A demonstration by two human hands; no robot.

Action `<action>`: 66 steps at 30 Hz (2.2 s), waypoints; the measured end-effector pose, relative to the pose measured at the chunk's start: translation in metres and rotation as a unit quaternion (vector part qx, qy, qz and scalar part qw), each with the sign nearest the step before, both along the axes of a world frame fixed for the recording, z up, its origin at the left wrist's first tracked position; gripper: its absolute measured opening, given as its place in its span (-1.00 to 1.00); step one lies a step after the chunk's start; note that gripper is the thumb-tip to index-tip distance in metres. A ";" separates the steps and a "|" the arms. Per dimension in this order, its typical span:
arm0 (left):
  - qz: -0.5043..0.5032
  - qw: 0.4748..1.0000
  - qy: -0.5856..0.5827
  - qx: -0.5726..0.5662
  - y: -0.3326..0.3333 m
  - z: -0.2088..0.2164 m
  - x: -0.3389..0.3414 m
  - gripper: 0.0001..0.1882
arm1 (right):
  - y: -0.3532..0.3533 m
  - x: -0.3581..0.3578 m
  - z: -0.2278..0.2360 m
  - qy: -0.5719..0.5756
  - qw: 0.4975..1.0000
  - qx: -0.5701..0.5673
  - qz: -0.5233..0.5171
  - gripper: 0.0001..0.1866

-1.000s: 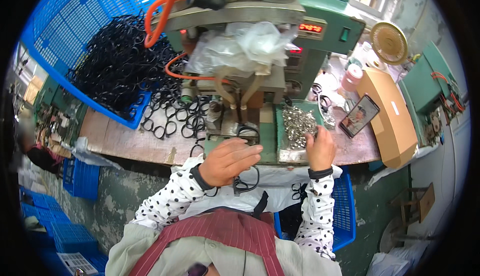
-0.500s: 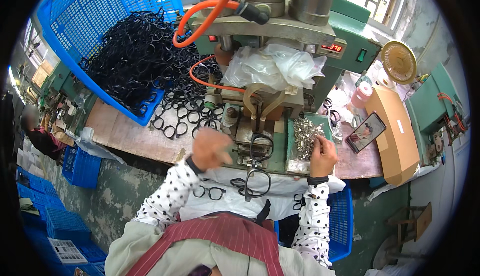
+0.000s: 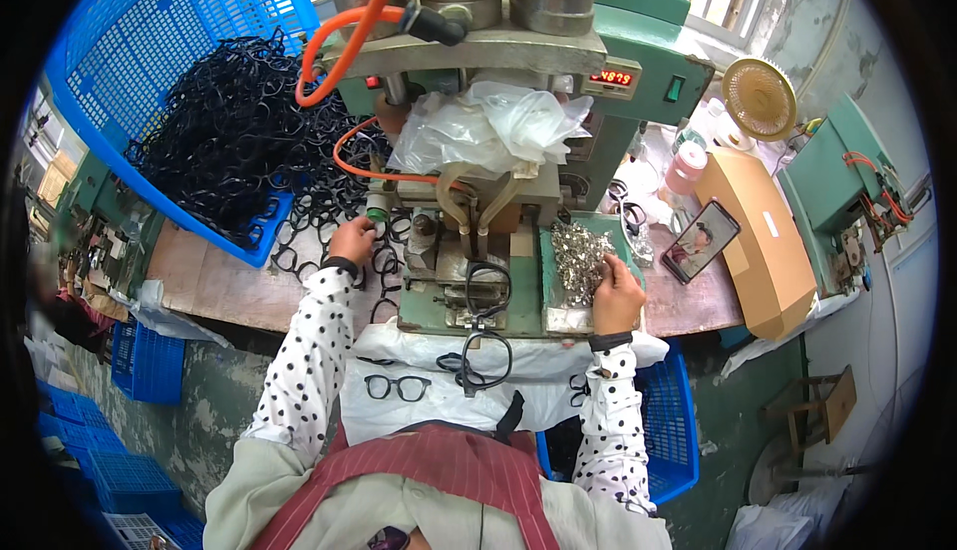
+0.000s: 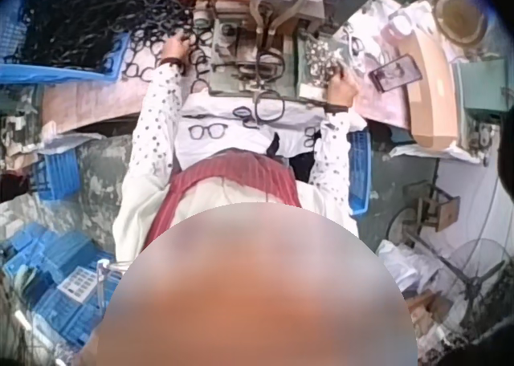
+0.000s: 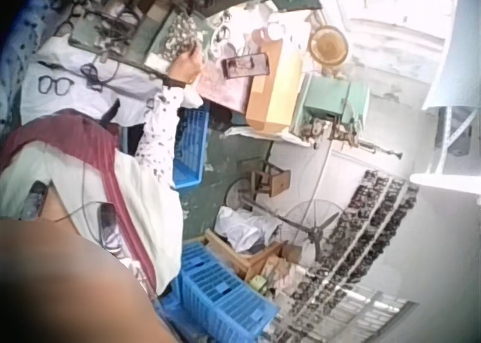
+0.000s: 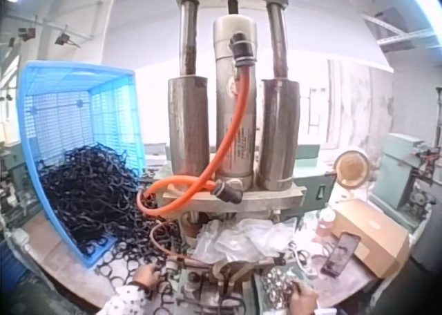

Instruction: The person assembles eyeglasses by inserting metal nose pads into black frames using a press machine. They repeatedly pick up frames, place them in the machine, add nose pads, and operate the press to attach the parts.

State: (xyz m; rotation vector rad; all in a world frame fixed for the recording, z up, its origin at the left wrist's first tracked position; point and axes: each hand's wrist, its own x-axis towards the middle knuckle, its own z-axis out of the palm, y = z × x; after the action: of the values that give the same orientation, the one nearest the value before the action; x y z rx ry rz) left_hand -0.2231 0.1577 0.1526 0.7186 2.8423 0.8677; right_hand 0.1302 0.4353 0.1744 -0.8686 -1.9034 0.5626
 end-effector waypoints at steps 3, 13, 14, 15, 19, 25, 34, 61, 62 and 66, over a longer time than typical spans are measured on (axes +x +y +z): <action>-0.004 0.986 0.049 0.161 -0.016 -0.008 0.009 -0.80 | 0.000 -0.005 -0.006 0.019 0.997 -0.075 -0.027 -0.94; 0.020 0.910 0.012 0.413 -0.013 0.050 0.116 -0.86 | -0.067 -0.042 0.085 0.200 0.928 -0.236 0.205 -0.91; 0.013 0.910 0.025 0.415 -0.012 0.057 0.125 -0.86 | -0.074 -0.041 0.097 0.181 0.926 -0.242 0.226 -0.90; 0.007 0.909 0.037 0.415 -0.010 0.065 0.133 -0.85 | -0.079 -0.038 0.107 0.162 0.923 -0.247 0.246 -0.89; -0.023 0.899 0.091 0.428 -0.004 0.083 0.153 -0.82 | -0.098 -0.042 0.117 0.147 0.901 -0.289 0.287 -0.83; -0.090 0.886 0.136 0.435 0.000 0.102 0.173 -0.86 | -0.115 -0.062 0.123 0.217 0.865 -0.355 0.280 -0.54; -0.177 0.844 0.100 0.497 0.026 0.169 0.166 -0.83 | -0.130 -0.076 0.113 0.248 0.890 -0.306 0.231 -0.55; -0.519 0.758 0.267 0.292 0.034 0.111 0.206 -0.52 | 0.000 -0.004 0.006 -0.142 0.979 0.139 -0.050 -0.88; -0.520 0.760 0.273 0.277 0.033 0.111 0.206 -0.53 | -0.001 -0.005 0.008 -0.141 0.981 0.122 -0.051 -0.89; -0.521 0.743 0.363 0.212 0.023 0.129 0.203 -0.57 | -0.002 -0.003 -0.001 -0.084 0.991 0.102 -0.036 -0.91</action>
State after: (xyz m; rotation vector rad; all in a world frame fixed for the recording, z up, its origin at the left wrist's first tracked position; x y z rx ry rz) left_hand -0.0199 0.1803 0.2820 2.8046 1.9020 1.0938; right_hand 0.1270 0.4331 0.1739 -0.8689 -2.0314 0.2508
